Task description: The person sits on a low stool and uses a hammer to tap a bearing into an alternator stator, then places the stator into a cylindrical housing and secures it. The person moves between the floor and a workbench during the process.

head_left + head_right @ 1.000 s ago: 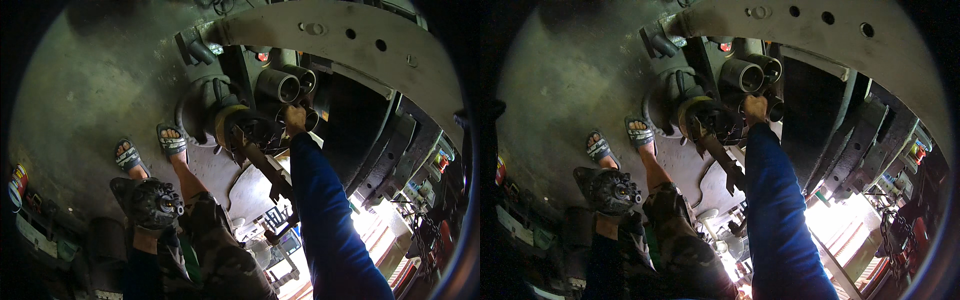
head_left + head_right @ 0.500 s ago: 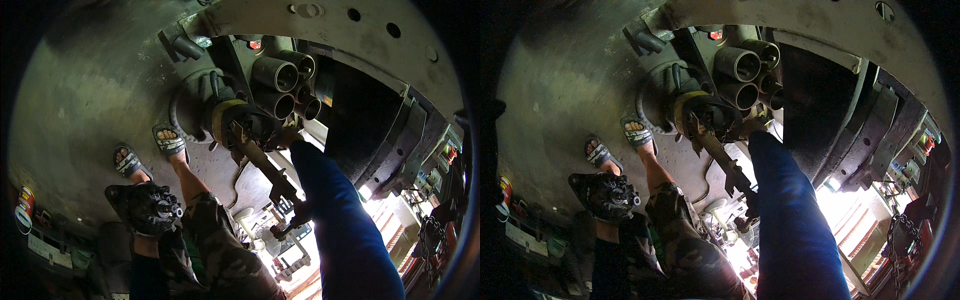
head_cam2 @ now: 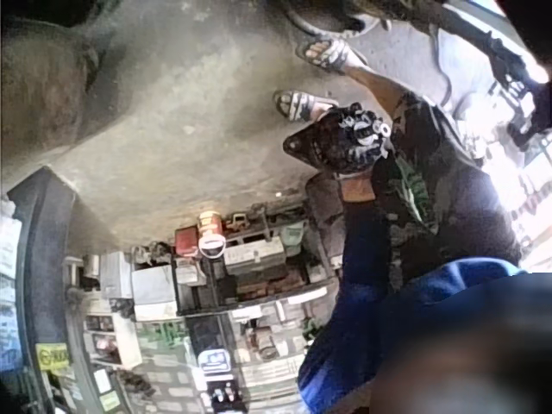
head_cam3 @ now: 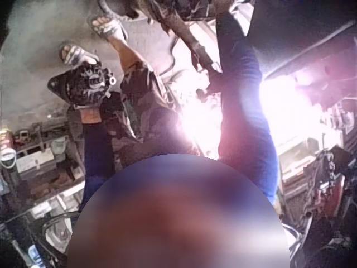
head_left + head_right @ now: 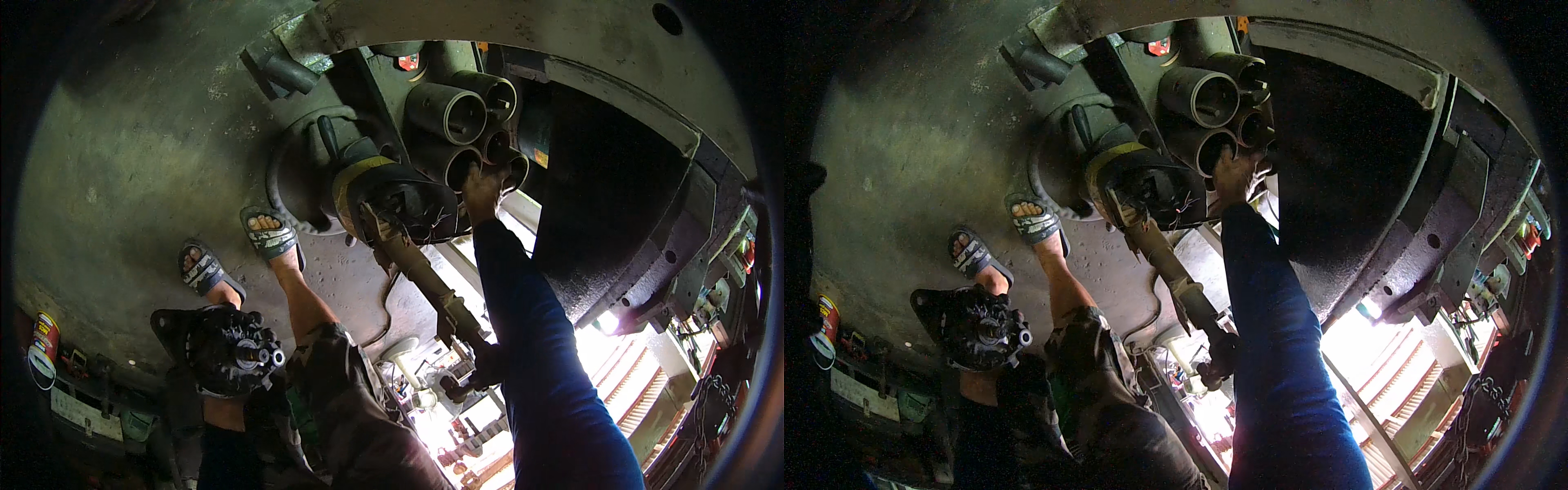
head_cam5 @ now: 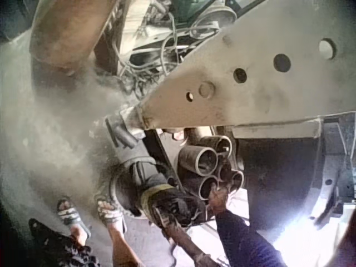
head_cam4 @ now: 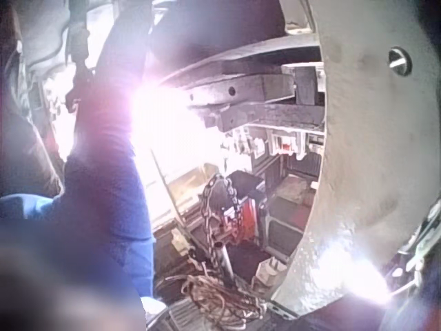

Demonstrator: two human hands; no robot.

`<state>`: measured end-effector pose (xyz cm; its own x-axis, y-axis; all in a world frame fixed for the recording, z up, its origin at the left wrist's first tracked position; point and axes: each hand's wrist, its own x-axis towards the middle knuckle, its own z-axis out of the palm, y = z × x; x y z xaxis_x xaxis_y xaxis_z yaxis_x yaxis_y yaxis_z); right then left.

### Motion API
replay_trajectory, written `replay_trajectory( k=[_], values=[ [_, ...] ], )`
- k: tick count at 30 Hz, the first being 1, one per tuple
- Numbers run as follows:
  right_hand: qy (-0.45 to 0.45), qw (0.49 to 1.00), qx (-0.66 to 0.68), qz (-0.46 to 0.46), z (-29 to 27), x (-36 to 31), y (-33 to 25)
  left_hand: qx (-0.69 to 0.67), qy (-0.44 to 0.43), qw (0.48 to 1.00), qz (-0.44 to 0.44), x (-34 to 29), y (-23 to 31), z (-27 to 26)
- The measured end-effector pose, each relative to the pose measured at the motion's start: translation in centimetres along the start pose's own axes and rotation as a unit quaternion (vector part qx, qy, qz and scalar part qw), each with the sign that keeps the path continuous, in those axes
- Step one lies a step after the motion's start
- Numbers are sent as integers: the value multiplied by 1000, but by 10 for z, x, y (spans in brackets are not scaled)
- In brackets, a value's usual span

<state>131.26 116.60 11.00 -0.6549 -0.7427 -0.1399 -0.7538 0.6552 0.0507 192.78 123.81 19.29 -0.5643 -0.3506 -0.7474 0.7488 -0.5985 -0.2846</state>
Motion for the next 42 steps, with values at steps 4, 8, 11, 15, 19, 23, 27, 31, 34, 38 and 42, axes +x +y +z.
replay_trajectory(
  k=[4,8,11,15,19,23,27,31,34,38,42],
  values=[
    [56,980,-17,189,-2,17,-58,-70,-74,995,-22,8,3,1],
    [42,969,103,219,-15,36,-50,-125,-117,984,-41,17,2,-27],
    [29,968,128,216,-13,43,-38,-105,-115,987,-44,13,0,-54],
    [92,969,53,221,6,60,-40,-9,-72,996,-54,4,1,-84],
    [12,994,98,56,9,83,-28,62,-45,996,-39,-7,7,-89],
    [-113,916,-222,-313,6,108,6,-14,6,999,-34,-18,11,-57],
    [-208,962,-168,-65,19,124,24,-34,-50,998,17,-20,10,-19],
    [-284,949,-134,-31,18,125,25,-34,-52,998,22,-19,9,-8],
    [-229,950,-202,-63,6,120,14,-35,-50,998,23,-21,11,-15],
    [-129,971,-199,-41,-8,103,-22,-31,-47,998,22,-28,14,-24],
    [-24,964,-232,132,-31,63,-69,-27,-44,998,26,-29,17,-23]
  ],
)
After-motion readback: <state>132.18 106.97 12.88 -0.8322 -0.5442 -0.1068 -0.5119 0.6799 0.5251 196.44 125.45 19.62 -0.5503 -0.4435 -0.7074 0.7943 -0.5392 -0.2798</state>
